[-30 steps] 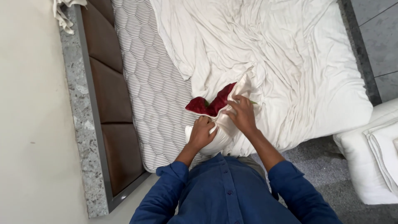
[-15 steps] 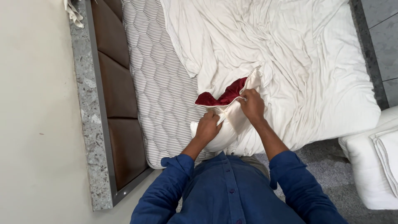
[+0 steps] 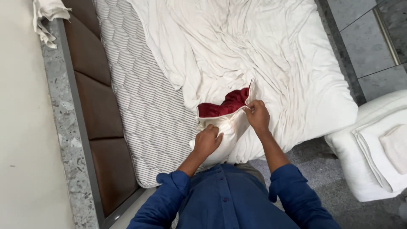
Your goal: The person folds a white towel and places it on a stack of linens. They then pick up a pillow and insert it into a multi-colored pillowcase, adjusting the fabric to fit properly before placing the pillow on the bed.
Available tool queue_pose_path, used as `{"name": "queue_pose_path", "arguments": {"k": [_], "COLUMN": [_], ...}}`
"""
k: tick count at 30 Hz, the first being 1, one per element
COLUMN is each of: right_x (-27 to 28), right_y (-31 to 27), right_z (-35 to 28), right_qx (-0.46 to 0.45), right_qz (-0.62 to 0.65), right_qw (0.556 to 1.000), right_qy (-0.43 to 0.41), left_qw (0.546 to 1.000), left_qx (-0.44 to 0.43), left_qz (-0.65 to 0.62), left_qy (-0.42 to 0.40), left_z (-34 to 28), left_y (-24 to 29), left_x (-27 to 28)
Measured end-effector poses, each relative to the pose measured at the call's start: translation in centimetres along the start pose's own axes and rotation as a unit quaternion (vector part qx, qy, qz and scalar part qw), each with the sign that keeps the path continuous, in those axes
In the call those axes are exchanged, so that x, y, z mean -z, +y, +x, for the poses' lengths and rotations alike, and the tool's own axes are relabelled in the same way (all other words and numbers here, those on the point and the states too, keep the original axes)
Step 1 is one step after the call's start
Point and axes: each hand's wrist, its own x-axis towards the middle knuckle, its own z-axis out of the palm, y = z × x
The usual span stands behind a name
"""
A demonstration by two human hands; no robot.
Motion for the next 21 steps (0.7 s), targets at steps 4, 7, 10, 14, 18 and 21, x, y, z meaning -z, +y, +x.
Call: {"name": "queue_pose_path", "arguments": {"k": [4,7,10,14,18,21], "right_x": [-1.2,-0.4,1.2,3.0,1.4,0.1], "right_y": [3.5,1.5,-1.0,-3.6,-1.5,-0.5], "right_z": [-1.5,-3.1,-4.5,-4.9,-3.4,-1.6], "right_qx": [0.005,-0.002,0.15,0.281,0.271,0.242], "right_qz": [0.054,0.075,0.038,0.019,-0.042,-0.099], "right_qw": [0.999,0.996,0.986,0.949,0.935,0.933], "right_qy": [-0.001,-0.052,-0.068,-0.139,-0.224,-0.249], "left_qw": [0.997,0.979,0.945,0.952,0.943,0.902], "left_qx": [0.01,0.15,0.213,0.195,0.204,0.265], "left_qz": [0.063,0.122,0.178,0.154,0.192,0.228], "left_qy": [0.043,-0.07,-0.172,-0.178,-0.182,-0.255], "left_z": [1.7,1.9,1.9,2.7,3.1,4.4], "left_y": [0.6,1.3,0.9,-0.3,-0.7,1.3], "left_x": [-1.4,-1.3,-2.8,-4.9,-4.7,-3.6]}}
